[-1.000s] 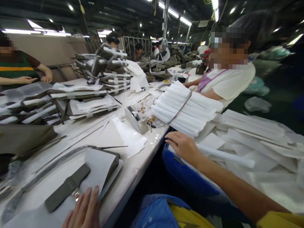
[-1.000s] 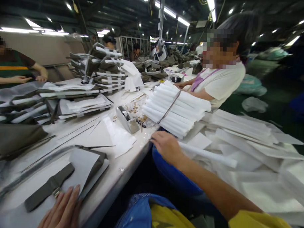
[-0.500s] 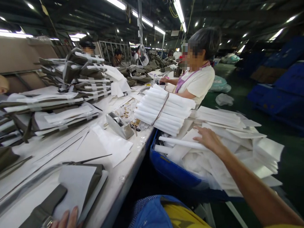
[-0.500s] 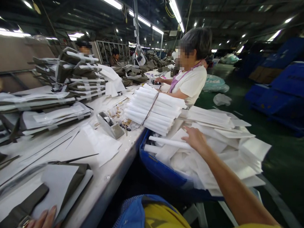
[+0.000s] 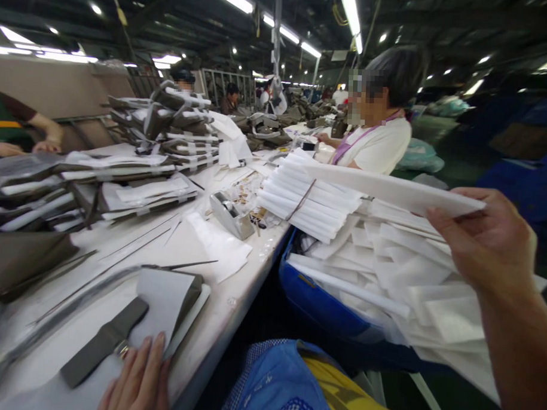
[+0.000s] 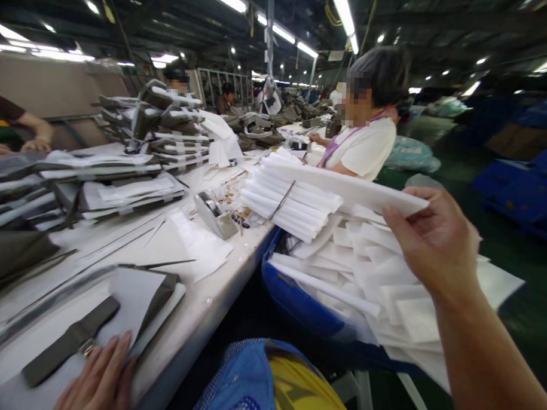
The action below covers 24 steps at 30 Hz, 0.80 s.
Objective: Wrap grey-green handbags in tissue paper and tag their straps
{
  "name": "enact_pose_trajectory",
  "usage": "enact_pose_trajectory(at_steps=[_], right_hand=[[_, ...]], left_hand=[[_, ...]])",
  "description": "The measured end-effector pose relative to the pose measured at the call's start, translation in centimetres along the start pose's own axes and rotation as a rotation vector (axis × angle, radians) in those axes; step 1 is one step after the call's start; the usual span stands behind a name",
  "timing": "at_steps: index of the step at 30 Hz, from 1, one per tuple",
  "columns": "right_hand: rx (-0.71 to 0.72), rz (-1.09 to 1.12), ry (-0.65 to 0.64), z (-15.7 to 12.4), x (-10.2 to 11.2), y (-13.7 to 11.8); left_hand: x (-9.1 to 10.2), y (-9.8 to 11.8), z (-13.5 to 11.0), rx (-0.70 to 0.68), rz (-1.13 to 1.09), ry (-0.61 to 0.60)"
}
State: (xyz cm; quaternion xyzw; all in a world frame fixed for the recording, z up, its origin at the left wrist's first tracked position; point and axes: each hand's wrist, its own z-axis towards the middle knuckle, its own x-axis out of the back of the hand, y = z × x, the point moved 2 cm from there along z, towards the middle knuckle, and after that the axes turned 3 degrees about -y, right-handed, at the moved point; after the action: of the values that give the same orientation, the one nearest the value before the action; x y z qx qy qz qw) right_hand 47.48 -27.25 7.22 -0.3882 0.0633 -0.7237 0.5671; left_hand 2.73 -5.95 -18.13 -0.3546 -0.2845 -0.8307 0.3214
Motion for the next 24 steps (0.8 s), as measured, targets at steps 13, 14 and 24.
enact_pose_trajectory(at_steps=[13,14,24], right_hand=[[0.938,0.924,-1.228,-13.2,-27.5,-17.0],[1.041,0.869,-1.296,-13.7,-28.8,-17.4],[1.395,0.463,-1.428,-14.0,-29.1,-21.5]], left_hand=[[1.2,1.9,-0.2,0.079,0.394,-0.085],[1.3,2.0,-0.1,0.099,0.390,-0.103],[1.5,2.4,0.5,0.143,0.268,-0.130]])
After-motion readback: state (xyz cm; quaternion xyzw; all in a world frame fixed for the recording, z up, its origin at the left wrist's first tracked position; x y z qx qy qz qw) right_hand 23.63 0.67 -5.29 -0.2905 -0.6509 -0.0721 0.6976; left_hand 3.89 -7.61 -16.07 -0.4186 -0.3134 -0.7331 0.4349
